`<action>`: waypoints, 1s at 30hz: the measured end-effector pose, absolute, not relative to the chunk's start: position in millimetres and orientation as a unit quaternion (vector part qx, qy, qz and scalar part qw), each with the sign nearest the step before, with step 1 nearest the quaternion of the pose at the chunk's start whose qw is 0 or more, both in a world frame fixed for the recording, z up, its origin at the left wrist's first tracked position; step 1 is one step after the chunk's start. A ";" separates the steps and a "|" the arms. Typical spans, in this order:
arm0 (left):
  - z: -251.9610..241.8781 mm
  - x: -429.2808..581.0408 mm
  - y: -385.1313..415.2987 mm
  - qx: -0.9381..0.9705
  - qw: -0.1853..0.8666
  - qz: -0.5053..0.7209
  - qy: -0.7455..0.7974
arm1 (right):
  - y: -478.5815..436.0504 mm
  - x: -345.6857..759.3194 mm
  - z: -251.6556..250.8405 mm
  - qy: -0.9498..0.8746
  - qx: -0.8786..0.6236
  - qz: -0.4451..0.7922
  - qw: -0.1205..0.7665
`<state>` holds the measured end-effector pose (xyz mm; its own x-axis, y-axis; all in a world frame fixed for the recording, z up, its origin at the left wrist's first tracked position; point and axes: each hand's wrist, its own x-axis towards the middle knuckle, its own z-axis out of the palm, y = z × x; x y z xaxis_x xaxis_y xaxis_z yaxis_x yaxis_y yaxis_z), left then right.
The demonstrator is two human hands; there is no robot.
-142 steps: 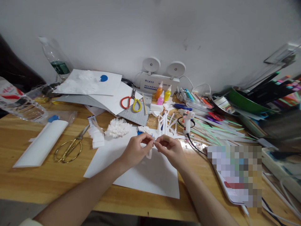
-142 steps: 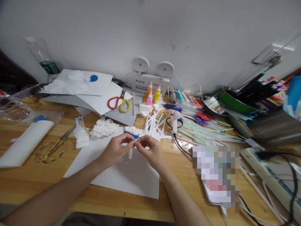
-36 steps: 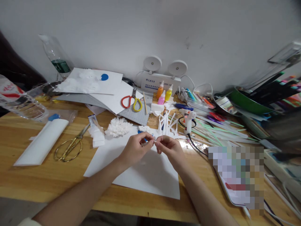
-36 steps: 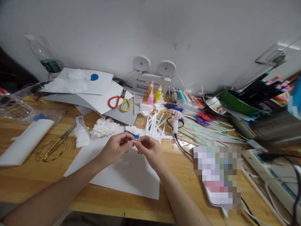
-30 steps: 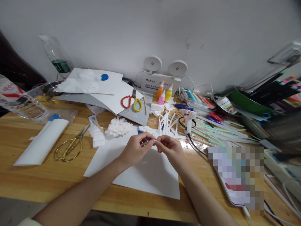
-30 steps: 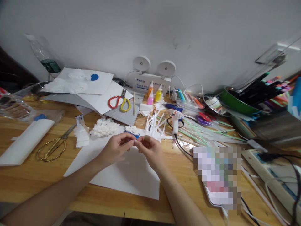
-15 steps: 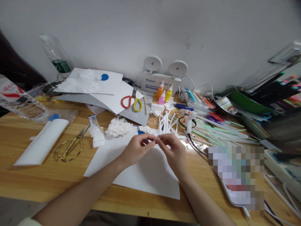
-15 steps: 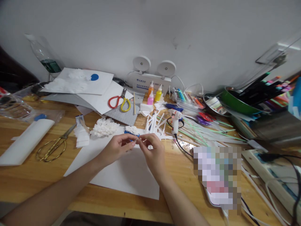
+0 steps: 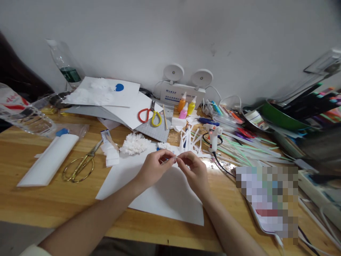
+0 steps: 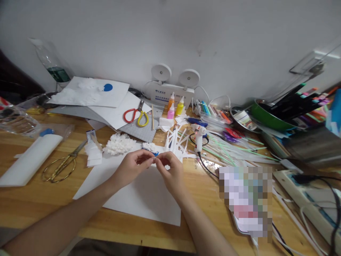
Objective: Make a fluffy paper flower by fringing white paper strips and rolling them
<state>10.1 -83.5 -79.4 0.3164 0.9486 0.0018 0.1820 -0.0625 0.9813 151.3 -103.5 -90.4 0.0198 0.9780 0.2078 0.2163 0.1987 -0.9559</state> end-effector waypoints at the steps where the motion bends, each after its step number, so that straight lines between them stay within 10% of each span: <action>1: -79.1 9.8 -83.5 0.629 0.514 0.374 0.448 | -103.4 151.0 -90.6 -0.576 -0.503 0.400 0.505; 30: -75.1 9.7 -85.7 0.679 0.433 0.361 0.470 | -99.3 153.6 -93.4 -0.517 -0.470 0.511 0.501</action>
<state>9.7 -85.7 -75.1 0.2984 0.9508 0.0830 0.3254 -0.1831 0.9277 153.6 -99.3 -93.4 -0.0568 0.9977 0.0377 -0.0258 0.0363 -0.9990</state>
